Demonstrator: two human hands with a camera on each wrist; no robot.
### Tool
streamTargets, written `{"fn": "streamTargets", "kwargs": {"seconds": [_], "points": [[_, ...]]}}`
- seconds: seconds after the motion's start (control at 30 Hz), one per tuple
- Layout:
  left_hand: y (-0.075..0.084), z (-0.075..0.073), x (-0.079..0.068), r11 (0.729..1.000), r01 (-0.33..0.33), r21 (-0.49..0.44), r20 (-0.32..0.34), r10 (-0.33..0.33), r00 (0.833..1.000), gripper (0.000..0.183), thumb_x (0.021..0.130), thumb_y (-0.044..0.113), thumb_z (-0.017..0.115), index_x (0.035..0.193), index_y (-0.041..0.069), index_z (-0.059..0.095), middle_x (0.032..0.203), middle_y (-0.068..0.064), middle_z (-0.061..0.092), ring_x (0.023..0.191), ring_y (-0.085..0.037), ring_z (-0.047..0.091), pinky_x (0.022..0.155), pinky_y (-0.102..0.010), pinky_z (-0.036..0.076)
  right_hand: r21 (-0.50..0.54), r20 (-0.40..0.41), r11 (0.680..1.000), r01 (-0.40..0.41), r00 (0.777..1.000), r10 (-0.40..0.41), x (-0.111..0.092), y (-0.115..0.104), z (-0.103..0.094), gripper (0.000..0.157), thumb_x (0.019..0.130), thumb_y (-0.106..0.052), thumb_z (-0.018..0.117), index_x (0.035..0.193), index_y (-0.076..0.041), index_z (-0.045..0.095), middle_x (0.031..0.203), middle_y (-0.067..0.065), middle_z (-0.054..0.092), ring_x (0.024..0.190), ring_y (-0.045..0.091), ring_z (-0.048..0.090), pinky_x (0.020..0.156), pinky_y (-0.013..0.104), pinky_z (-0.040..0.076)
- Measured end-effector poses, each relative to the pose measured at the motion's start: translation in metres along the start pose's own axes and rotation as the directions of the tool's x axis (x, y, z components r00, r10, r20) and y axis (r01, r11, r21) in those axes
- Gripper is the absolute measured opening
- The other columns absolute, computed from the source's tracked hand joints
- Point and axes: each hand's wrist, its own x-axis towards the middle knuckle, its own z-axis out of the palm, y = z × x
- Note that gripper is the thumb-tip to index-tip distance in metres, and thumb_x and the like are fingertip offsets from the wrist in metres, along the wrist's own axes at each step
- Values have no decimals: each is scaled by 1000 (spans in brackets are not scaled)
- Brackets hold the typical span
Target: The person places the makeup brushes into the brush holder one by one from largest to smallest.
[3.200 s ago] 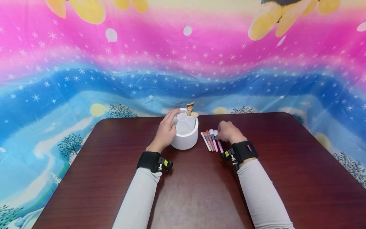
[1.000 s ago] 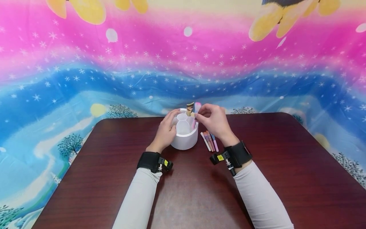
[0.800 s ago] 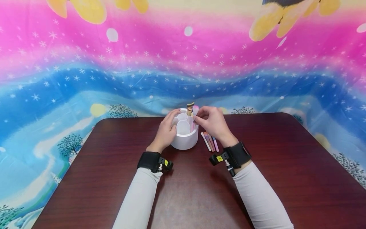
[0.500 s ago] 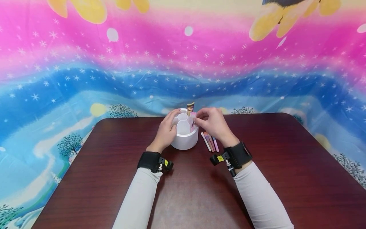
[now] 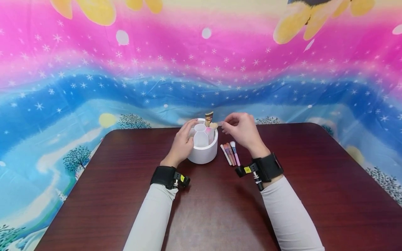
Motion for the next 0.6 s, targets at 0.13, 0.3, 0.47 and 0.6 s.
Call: {"fn": "streamTargets", "kwargs": {"seconds": [0.13,0.3,0.47,0.6], "points": [[1,0,0,1000,-6,0,-5,6,1000,60,79,-10,42,133,16,47,143,8,37,129,-6,26,104,-45,31,-44,-20,999,-16,1000,16,0,4,-6,7,83,-16,68,85,-9,69,71,4,68,59,11,61,54,32,51],[1,0,0,1000,-8,2,-6,8,1000,60,79,-10,42,132,15,47,143,7,37,129,-7,27,103,-45,32,-80,-29,995,-55,998,53,0,10,-14,7,83,-18,69,84,-11,69,71,3,67,60,11,61,55,33,51],[1,0,0,1000,-5,1,0,5,1000,60,79,-10,42,133,16,46,143,3,37,130,-7,26,103,-46,32,-105,-30,990,-96,995,94,0,18,-21,9,84,-20,68,85,-12,68,73,3,67,61,11,60,56,33,51],[0,0,0,1000,-6,3,-1,6,1000,60,80,-9,41,133,16,46,144,4,37,130,-6,25,103,-45,32,-136,-24,981,-135,991,133,-1,27,-24,11,84,-22,68,87,-12,67,76,3,67,65,13,60,59,35,50]]}}
